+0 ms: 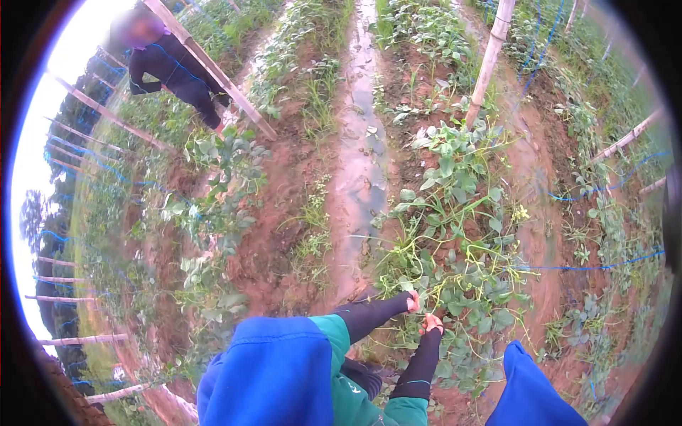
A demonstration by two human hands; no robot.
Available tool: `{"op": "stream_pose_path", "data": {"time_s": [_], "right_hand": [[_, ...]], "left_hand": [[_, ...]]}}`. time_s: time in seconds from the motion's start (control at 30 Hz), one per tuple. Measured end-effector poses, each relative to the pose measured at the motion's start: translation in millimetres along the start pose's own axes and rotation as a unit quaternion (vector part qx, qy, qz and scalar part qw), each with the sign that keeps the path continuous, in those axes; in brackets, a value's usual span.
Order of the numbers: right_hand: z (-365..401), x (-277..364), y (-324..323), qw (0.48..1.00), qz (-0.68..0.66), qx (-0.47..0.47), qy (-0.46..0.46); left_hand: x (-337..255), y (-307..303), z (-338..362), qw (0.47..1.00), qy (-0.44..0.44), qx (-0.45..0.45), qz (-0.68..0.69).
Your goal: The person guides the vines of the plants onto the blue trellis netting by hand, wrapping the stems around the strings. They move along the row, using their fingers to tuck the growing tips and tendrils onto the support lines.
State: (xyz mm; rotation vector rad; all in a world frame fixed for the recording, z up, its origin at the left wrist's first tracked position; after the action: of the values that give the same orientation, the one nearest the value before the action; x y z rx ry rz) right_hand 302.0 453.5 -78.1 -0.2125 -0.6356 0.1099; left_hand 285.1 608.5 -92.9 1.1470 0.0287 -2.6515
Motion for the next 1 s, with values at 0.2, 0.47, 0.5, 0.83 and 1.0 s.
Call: {"op": "stream_pose_path", "data": {"time_s": [0.2, 0.47, 0.5, 0.83, 1.0], "right_hand": [[-9, -12, -10, 0.996, -0.056, -0.006, 0.063], [-1, -32, -17, 0.977, -0.175, 0.062, 0.101], [0, -34, -17, 0.979, -0.169, 0.063, 0.099], [-8, -37, -40, 0.983, -0.157, 0.065, 0.071], [-15, -37, -37, 0.978, -0.127, 0.162, 0.03]], "left_hand": [[9, -20, -1, 0.993, 0.064, -0.1, -0.021], [1, -36, 1, 0.98, 0.109, -0.107, -0.132], [1, -36, 1, 0.98, 0.108, -0.107, -0.131], [-15, -55, 1, 0.837, 0.113, -0.182, -0.503], [-62, -55, 24, 0.669, 0.362, -0.358, -0.542]]}}
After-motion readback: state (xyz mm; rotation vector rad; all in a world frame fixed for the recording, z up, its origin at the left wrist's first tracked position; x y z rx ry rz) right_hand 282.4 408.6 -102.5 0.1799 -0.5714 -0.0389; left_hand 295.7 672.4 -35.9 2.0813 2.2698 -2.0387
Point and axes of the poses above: each hand's wrist, its own z-axis away from the middle knuckle, its own y-axis out of the palm, x = y × z, the point moved 2 cm from there along -z, towards the middle knuckle, and after that the axes turned 11 degrees about -x, right-handed, at the moved point
